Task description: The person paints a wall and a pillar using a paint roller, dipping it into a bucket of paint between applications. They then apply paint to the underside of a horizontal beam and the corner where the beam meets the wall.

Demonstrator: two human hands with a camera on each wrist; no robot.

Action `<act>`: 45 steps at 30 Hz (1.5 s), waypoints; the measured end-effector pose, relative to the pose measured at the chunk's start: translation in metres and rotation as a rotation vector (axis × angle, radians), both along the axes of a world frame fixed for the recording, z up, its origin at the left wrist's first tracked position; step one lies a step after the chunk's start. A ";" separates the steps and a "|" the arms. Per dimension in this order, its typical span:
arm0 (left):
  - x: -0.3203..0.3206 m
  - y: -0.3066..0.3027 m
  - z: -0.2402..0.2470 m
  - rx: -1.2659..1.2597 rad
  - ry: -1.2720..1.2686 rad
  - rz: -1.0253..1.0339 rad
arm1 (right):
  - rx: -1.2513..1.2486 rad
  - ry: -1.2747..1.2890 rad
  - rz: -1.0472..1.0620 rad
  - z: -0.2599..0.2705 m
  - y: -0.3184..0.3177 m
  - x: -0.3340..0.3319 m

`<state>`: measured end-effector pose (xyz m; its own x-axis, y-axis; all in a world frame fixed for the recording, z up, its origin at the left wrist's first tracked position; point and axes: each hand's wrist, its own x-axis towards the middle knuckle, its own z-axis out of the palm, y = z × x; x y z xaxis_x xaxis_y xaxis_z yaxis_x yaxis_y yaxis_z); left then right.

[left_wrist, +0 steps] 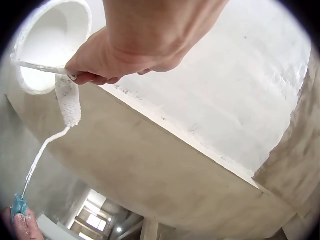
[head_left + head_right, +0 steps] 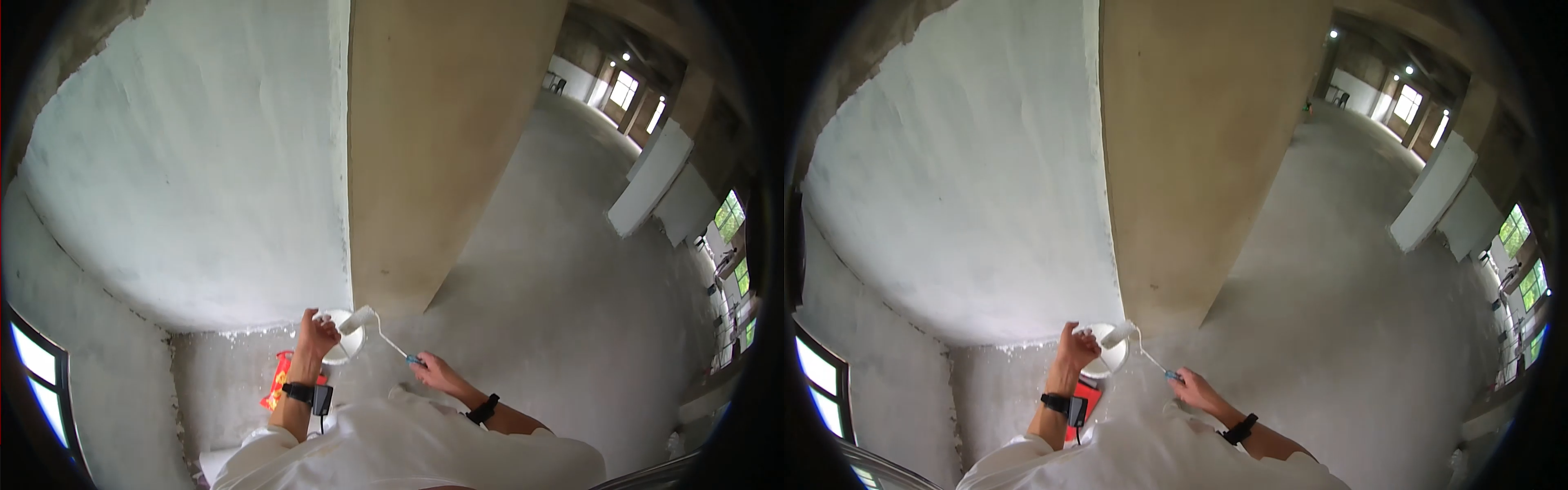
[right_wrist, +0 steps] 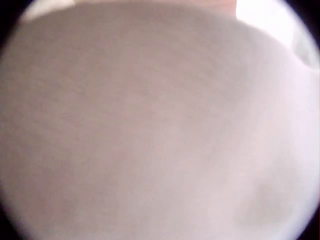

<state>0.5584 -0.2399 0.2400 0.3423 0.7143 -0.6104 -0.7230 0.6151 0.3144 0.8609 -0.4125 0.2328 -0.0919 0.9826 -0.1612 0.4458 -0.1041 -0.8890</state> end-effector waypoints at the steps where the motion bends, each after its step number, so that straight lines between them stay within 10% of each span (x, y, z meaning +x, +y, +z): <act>1: 0.000 -0.001 0.005 0.012 -0.025 -0.019 | -0.113 0.087 0.033 0.006 0.000 0.000; 12: -0.005 -0.003 0.007 -0.062 -0.032 0.067 | -0.360 0.506 -0.171 0.087 0.016 0.033; 24: -0.008 -0.035 0.044 -0.197 0.024 0.311 | 0.223 0.544 -0.224 0.410 0.114 0.198; 31: -0.132 -0.078 0.008 -0.246 0.077 0.470 | 0.495 0.601 -0.147 0.526 0.161 0.163; 45: -0.207 -0.135 -0.027 -0.269 0.226 0.717 | 0.721 0.584 -0.131 0.604 0.258 0.153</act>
